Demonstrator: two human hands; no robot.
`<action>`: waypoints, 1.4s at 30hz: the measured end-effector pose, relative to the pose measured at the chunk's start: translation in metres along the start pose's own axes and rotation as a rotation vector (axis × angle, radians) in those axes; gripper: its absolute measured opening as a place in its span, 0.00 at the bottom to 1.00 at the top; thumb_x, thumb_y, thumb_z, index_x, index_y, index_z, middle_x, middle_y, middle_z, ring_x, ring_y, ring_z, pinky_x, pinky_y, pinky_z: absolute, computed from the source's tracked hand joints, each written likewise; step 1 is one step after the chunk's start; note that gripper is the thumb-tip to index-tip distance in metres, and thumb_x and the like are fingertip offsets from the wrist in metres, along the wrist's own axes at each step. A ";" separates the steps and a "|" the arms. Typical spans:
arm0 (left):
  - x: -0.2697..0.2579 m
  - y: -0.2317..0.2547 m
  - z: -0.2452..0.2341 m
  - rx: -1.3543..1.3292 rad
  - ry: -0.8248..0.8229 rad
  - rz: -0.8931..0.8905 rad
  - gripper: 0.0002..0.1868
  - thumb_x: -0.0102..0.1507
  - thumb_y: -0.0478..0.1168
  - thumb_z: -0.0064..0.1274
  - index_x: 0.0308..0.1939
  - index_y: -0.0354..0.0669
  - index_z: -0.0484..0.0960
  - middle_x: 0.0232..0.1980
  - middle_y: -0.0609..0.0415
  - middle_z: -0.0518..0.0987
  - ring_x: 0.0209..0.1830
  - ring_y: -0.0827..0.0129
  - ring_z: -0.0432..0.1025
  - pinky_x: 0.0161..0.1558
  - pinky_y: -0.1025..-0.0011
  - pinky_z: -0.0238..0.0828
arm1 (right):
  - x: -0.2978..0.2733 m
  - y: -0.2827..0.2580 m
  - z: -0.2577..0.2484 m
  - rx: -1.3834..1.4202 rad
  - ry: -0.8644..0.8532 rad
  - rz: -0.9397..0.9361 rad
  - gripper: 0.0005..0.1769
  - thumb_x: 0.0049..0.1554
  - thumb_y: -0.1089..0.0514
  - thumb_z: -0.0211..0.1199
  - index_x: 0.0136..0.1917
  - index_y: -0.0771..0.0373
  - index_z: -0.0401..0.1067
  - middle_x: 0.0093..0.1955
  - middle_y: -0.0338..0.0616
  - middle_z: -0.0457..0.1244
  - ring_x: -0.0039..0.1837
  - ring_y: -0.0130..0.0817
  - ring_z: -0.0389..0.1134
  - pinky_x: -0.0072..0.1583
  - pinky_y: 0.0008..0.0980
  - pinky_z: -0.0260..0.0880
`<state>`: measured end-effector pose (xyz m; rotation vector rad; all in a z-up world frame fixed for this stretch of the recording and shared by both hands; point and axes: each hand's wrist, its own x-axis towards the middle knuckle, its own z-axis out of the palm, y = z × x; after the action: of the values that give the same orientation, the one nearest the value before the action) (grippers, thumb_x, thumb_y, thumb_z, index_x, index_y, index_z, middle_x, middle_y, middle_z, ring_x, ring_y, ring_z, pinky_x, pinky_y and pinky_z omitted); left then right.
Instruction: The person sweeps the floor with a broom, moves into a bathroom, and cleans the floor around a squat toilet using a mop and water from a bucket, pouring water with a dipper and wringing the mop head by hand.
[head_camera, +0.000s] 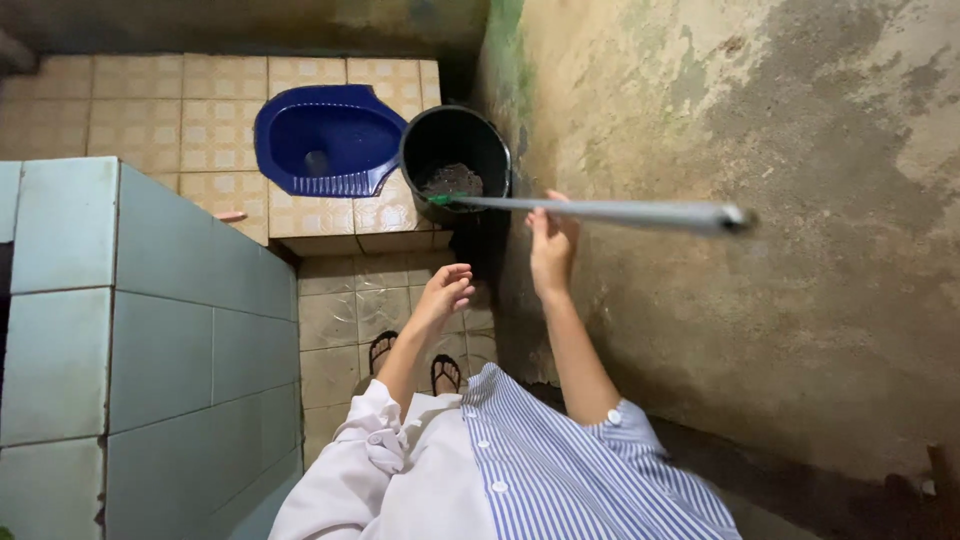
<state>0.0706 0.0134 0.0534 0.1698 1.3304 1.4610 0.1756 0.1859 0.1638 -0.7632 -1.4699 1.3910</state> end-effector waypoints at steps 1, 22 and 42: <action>-0.004 0.004 -0.003 -0.007 0.009 0.026 0.20 0.67 0.41 0.51 0.64 0.50 0.74 0.63 0.58 0.76 0.54 0.73 0.74 0.53 0.72 0.73 | 0.008 -0.008 0.018 -0.021 -0.035 -0.064 0.18 0.67 0.60 0.58 0.68 0.64 0.65 0.56 0.39 0.62 0.53 0.25 0.68 0.56 0.28 0.75; -0.082 0.038 -0.128 -0.290 0.421 0.381 0.22 0.66 0.39 0.51 0.65 0.45 0.73 0.65 0.55 0.73 0.58 0.68 0.72 0.58 0.67 0.71 | 0.007 0.062 0.296 -0.209 -0.922 -0.438 0.39 0.58 0.75 0.54 0.80 0.63 0.52 0.81 0.64 0.49 0.81 0.56 0.53 0.77 0.40 0.55; -0.225 0.023 -0.178 -0.514 0.910 0.601 0.21 0.67 0.34 0.44 0.65 0.44 0.70 0.66 0.54 0.72 0.56 0.69 0.74 0.56 0.69 0.70 | -0.196 -0.033 0.317 0.054 -1.494 -0.040 0.14 0.63 0.67 0.58 0.63 0.64 0.71 0.59 0.44 0.62 0.55 0.32 0.70 0.54 0.32 0.73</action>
<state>0.0197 -0.2610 0.1254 -0.5417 1.6026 2.5186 -0.0384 -0.1203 0.1822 0.5814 -2.4280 2.0505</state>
